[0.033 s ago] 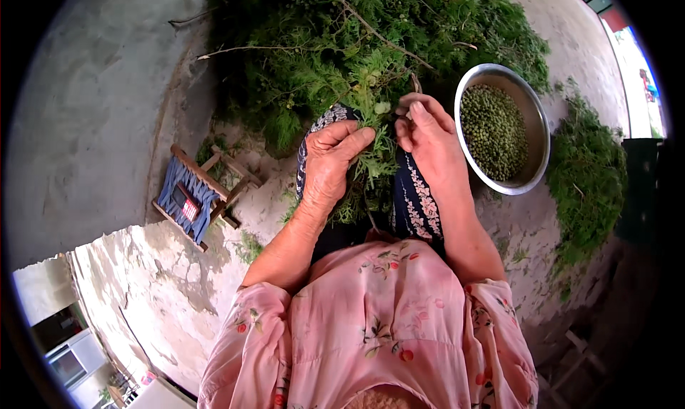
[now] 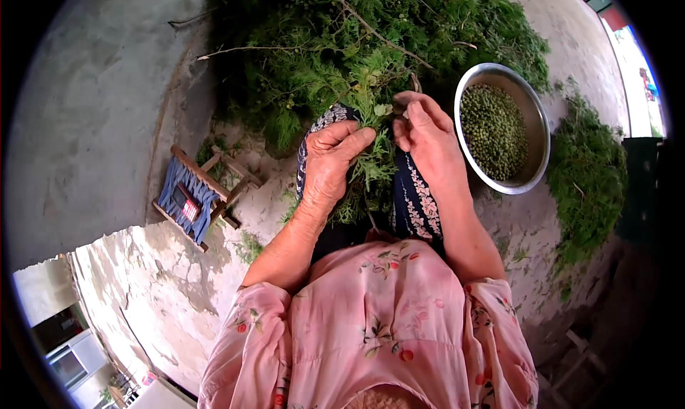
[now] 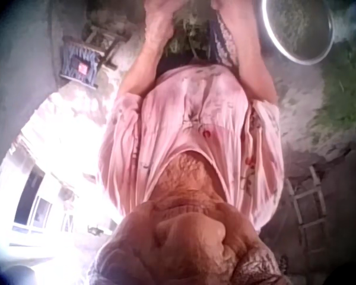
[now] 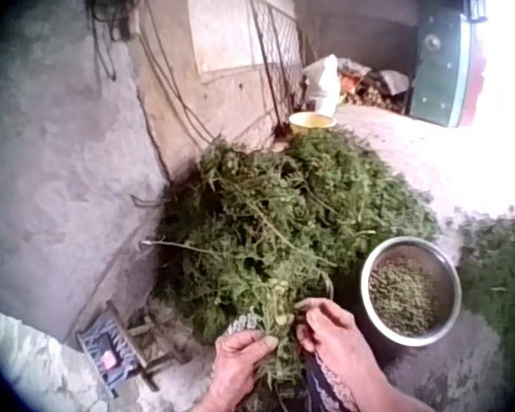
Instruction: The person strips small green seeds from conifer-like branches by hand and drops them into a large metal bowl while sitting in a workspace with piles of cut branches.
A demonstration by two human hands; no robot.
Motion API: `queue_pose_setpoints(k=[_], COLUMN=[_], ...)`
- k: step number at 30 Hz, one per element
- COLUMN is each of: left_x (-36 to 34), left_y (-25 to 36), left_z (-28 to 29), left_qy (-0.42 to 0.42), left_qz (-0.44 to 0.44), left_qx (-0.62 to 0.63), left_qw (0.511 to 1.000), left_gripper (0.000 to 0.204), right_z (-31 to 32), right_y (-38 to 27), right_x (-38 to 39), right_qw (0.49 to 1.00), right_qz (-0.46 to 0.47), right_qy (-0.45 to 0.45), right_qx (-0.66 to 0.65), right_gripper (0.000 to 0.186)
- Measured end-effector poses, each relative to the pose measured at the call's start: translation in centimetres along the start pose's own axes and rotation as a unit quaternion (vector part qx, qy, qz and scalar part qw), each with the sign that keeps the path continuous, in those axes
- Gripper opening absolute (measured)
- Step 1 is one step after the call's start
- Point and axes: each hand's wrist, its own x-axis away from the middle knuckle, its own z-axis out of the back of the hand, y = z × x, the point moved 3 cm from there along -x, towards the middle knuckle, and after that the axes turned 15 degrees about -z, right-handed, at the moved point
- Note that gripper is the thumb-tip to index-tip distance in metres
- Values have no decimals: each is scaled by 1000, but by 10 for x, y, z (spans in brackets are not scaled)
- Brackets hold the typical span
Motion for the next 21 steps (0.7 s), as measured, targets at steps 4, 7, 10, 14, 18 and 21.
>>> queue_pose_setpoints(k=[4,7,10,14,18,21], left_x=[-1,-1,0,-4,-2,-2], left_y=[0,6,3,-1,-5,-3], left_z=[3,-1,-4,-4,5,9], left_qy=[-44,-69,-86,-67,-28,1], left_qz=[7,20,19,33,53,34], left_qx=[3,-25,-66,-15,54,28], left_qw=[999,997,994,997,997,999], left_gripper=[19,20,21,22,27,29], right_z=[-6,-19,-14,-13,25,20], right_y=[1,-6,2,11,-11,-24], right_x=[-4,1,-3,-5,-14,-7], right_qw=[998,986,973,992,985,979], right_qz=[-34,2,68,-22,57,67], right_qy=[-40,8,43,100,138,137], right_qx=[17,166,215,66,-89,-134], right_gripper=[21,19,17,11,10,11])
